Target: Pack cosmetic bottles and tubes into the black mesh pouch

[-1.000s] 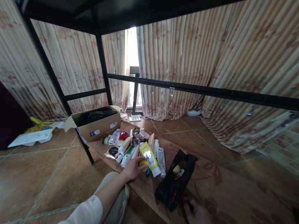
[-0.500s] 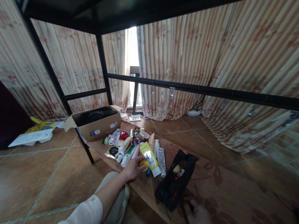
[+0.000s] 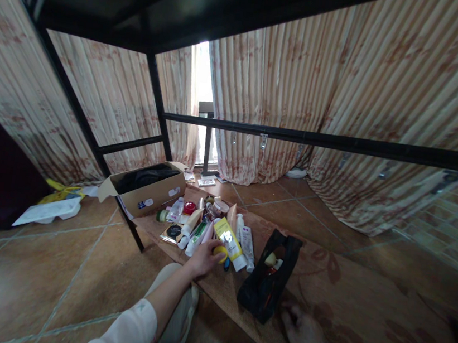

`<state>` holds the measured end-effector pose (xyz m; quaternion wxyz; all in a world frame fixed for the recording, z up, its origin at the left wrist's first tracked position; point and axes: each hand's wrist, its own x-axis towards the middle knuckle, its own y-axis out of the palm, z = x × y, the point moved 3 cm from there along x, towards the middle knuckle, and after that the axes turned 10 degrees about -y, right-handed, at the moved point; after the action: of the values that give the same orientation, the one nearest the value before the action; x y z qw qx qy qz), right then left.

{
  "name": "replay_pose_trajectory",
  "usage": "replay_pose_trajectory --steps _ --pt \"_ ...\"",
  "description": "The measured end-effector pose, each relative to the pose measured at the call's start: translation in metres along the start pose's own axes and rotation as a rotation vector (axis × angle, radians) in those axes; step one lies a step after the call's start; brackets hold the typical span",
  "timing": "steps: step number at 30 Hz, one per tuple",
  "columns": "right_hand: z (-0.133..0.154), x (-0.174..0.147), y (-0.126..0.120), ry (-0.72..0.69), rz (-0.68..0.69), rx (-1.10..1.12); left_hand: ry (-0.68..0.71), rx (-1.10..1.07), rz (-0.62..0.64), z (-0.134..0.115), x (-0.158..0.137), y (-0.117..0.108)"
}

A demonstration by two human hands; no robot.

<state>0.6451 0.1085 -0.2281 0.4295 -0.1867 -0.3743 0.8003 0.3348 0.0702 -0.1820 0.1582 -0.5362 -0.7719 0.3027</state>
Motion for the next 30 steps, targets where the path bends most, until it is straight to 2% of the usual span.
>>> replay_pose_trajectory --steps 20,30 --pt "-0.0030 0.0003 0.0009 -0.005 -0.046 0.006 -0.047 0.047 0.001 -0.0047 -0.0042 -0.0030" --pt "-0.0029 0.0002 0.0020 -0.011 -0.020 0.001 -0.071 0.055 -0.012 -0.0037 -0.0040 -0.0031"
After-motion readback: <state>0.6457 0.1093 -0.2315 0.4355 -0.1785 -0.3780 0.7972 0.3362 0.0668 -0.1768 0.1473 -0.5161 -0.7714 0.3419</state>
